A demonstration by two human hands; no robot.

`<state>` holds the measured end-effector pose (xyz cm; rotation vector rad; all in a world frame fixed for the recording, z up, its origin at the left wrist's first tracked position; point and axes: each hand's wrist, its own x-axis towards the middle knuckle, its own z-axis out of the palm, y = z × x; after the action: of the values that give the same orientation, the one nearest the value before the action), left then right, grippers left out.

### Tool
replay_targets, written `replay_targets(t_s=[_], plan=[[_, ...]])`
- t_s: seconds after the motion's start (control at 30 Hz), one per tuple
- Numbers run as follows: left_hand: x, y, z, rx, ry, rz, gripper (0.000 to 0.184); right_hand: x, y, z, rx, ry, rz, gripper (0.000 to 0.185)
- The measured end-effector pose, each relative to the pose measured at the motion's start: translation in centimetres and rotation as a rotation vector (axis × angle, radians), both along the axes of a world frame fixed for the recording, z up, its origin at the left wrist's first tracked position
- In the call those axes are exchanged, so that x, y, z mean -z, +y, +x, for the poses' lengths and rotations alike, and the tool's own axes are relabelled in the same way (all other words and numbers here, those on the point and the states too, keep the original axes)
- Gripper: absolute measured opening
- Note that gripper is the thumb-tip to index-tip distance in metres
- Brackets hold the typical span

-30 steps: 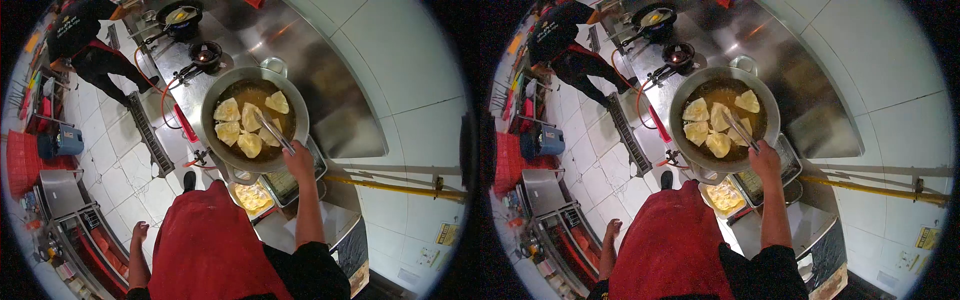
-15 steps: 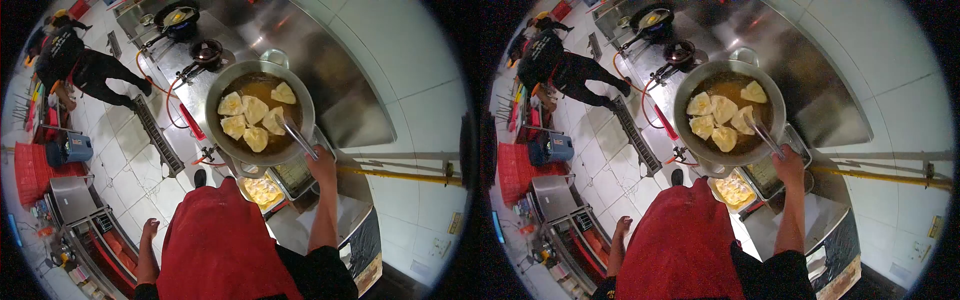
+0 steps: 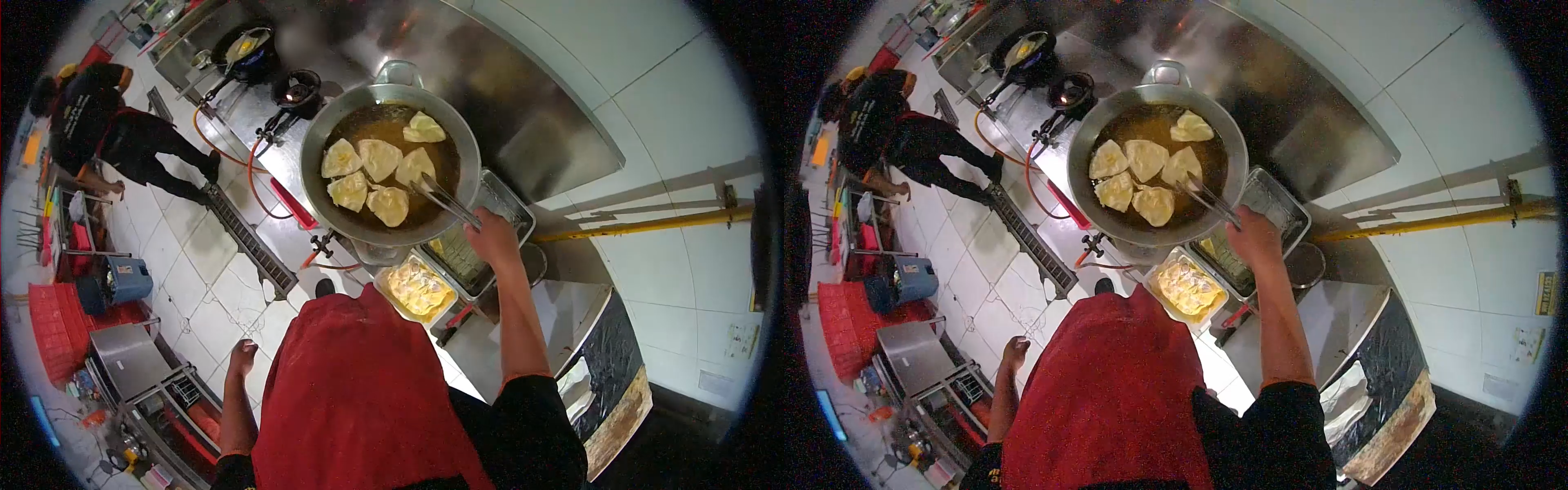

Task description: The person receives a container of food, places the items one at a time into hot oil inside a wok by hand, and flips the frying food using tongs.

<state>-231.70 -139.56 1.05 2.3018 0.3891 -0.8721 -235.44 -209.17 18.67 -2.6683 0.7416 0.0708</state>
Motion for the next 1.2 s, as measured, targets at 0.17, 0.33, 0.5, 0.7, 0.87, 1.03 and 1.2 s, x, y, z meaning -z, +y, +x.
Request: replay_targets(t_s=[0.17,0.33,0.5,0.7,0.87,1.03,1.2], plan=[[-0.5,0.3,0.0,0.032,-0.028,0.028,0.042,-1.2,-0.2,0.4,0.044,-0.018,0.044,0.036],[4.0,5.8,-1.2,-0.051,0.053,0.004,0.043,-0.5,0.2,1.7,-0.011,-0.106,-0.065,0.034],[6.9,8.7,-3.8,-0.142,0.016,0.008,0.044,-0.5,-0.2,0.7,0.033,-0.053,0.017,0.039],[6.1,9.5,-6.6,-0.212,0.027,-0.035,0.042,-0.2,-0.5,0.3,0.055,-0.007,-0.076,0.041],[5.3,9.2,-7.0,-0.21,0.049,-0.024,0.04,-0.3,0.2,1.4,0.058,0.004,-0.007,0.04],[1.7,6.0,-5.5,-0.149,0.042,0.08,0.041,-1.0,0.9,1.4,0.029,-0.042,-0.03,0.039],[2.5,5.7,-5.1,-0.183,0.006,0.053,0.042,-2.3,3.4,1.2,-0.06,-0.024,0.143,0.037]])
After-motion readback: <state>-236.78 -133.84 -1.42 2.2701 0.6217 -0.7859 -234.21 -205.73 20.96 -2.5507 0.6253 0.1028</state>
